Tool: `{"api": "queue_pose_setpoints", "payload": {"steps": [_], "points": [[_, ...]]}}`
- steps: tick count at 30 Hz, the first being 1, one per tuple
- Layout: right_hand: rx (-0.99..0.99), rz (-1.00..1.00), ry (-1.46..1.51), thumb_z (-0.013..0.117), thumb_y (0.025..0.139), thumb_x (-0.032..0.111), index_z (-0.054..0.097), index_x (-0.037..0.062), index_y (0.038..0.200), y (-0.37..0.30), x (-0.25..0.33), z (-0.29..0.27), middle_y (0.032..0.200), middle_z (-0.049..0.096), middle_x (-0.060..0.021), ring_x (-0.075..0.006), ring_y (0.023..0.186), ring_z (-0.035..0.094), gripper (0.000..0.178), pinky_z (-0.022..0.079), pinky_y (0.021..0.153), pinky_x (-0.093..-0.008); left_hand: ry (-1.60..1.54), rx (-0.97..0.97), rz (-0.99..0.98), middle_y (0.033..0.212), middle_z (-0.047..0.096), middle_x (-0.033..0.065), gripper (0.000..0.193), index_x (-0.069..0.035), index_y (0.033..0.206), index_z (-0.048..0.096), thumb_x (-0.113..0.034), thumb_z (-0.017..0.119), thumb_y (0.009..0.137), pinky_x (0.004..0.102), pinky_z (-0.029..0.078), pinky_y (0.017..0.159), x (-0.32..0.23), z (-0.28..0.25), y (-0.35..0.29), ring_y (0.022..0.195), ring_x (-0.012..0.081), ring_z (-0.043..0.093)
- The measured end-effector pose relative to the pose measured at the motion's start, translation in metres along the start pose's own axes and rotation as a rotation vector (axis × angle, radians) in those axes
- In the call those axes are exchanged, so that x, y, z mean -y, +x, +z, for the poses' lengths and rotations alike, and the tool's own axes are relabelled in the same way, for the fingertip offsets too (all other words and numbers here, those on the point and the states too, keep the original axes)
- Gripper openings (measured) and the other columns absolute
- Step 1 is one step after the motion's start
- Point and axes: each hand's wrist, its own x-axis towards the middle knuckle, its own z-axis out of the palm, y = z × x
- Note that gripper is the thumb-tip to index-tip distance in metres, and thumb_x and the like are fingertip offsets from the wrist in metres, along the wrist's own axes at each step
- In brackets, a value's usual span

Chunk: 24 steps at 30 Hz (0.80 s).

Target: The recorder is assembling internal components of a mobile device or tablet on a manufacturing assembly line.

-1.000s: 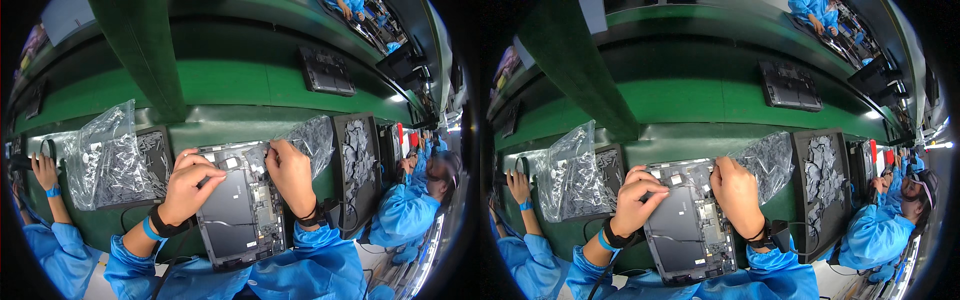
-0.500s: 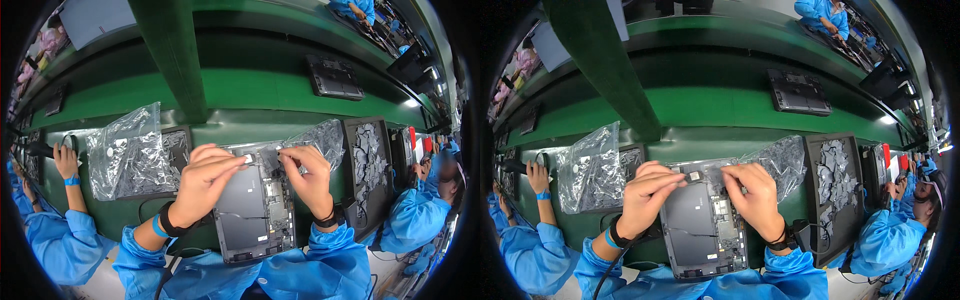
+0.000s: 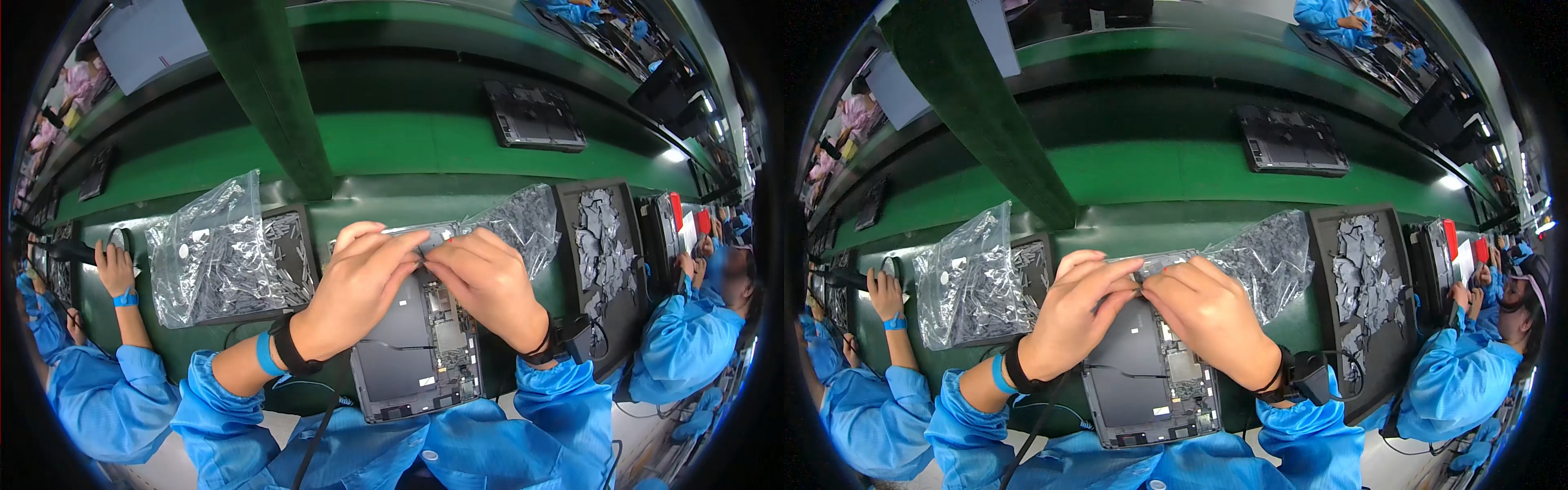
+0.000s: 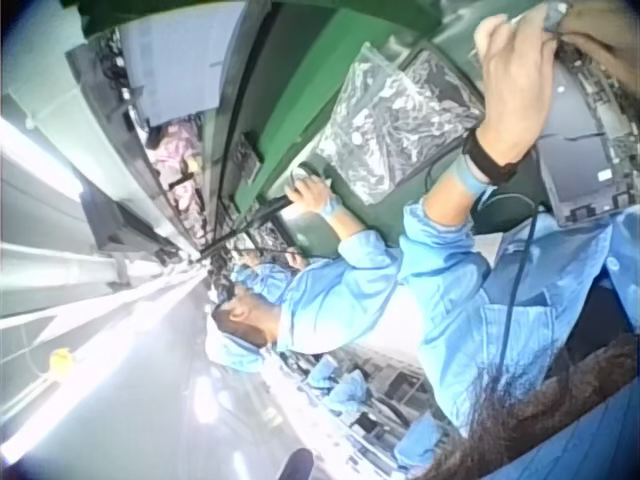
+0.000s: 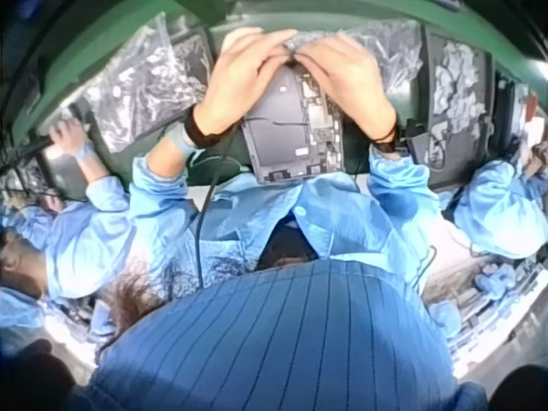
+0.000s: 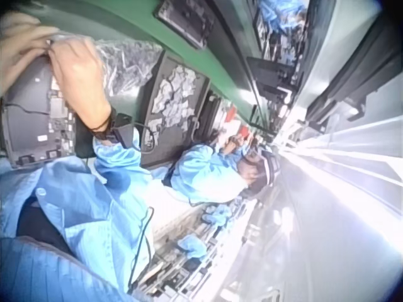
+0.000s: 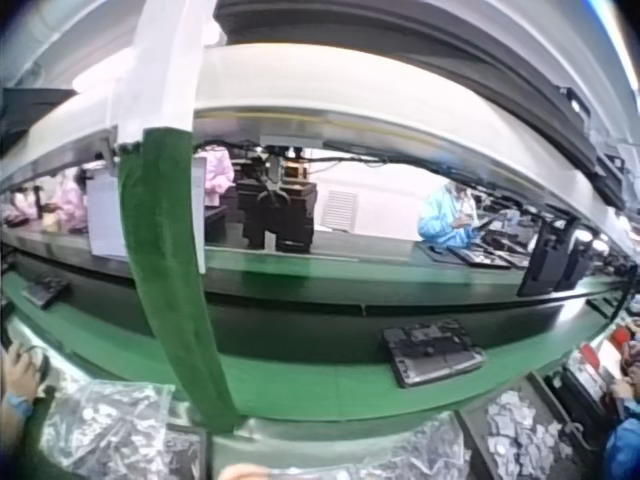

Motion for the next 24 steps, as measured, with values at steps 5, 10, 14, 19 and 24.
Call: {"api": "queue_pose_setpoints", "payload": {"steps": [5, 10, 14, 19, 24], "points": [[-0.052, -0.066, -0.103, 0.076, 0.07, 0.004, 0.064, 0.0061, 0.087, 0.004, -0.019, -0.003, 0.084, 0.061, -0.0069, -0.0254, 0.075, 0.059, 0.021, 0.052, 0.065, -0.0351, -0.099, -0.026, 0.021, 0.091, 0.071, 0.0075, 0.04, -0.003, 0.12, 0.061, 0.001, 0.069, 0.081, 0.0382, 0.046, 0.093, 0.003, 0.008, 0.019, 0.091, 0.0283, 0.065], [-0.073, -0.084, -0.26, 0.074, 0.07, 0.006, 0.061, 0.0065, 0.084, -0.004, -0.051, 0.001, 0.088, 0.061, -0.006, -0.0238, 0.079, 0.059, 0.019, 0.051, 0.066, -0.0338, 0.109, 0.166, -0.062, 0.097, 0.069, 0.0148, 0.018, 0.0, 0.102, 0.067, -0.003, 0.064, 0.084, 0.0411, 0.049, 0.085, 0.026, 0.016, 0.031, 0.095, 0.036, 0.063], [0.085, -0.085, -0.418, 0.066, 0.072, 0.012, 0.059, 0.0075, 0.084, -0.009, -0.057, 0.011, 0.094, 0.057, -0.0047, -0.0211, 0.084, 0.058, 0.015, 0.05, 0.069, -0.031, 0.162, 0.247, -0.1, 0.092, 0.068, 0.0151, 0.015, -0.001, 0.096, 0.068, -0.008, 0.066, 0.083, 0.0428, 0.051, 0.076, 0.029, 0.024, 0.032, 0.088, 0.035, 0.064], [0.127, -0.122, -0.488, 0.062, 0.071, 0.014, 0.057, 0.0074, 0.081, -0.005, -0.059, 0.018, 0.095, 0.055, -0.0047, -0.0199, 0.084, 0.058, 0.013, 0.051, 0.068, -0.0303, 0.259, 0.313, -0.069, 0.086, 0.068, 0.0135, 0.011, -0.002, 0.091, 0.068, -0.01, 0.066, 0.083, 0.0427, 0.052, 0.072, 0.035, 0.027, 0.04, 0.082, 0.0339, 0.065], [0.149, -0.127, -0.48, 0.063, 0.07, 0.014, 0.056, 0.0074, 0.08, -0.007, -0.061, 0.017, 0.094, 0.055, -0.0049, -0.0186, 0.081, 0.058, 0.013, 0.052, 0.062, -0.0303, 0.268, 0.349, -0.043, 0.083, 0.068, 0.0128, 0.009, -0.004, 0.087, 0.068, -0.011, 0.067, 0.082, 0.0429, 0.052, 0.069, 0.039, 0.028, 0.046, 0.08, 0.0332, 0.066]]}}
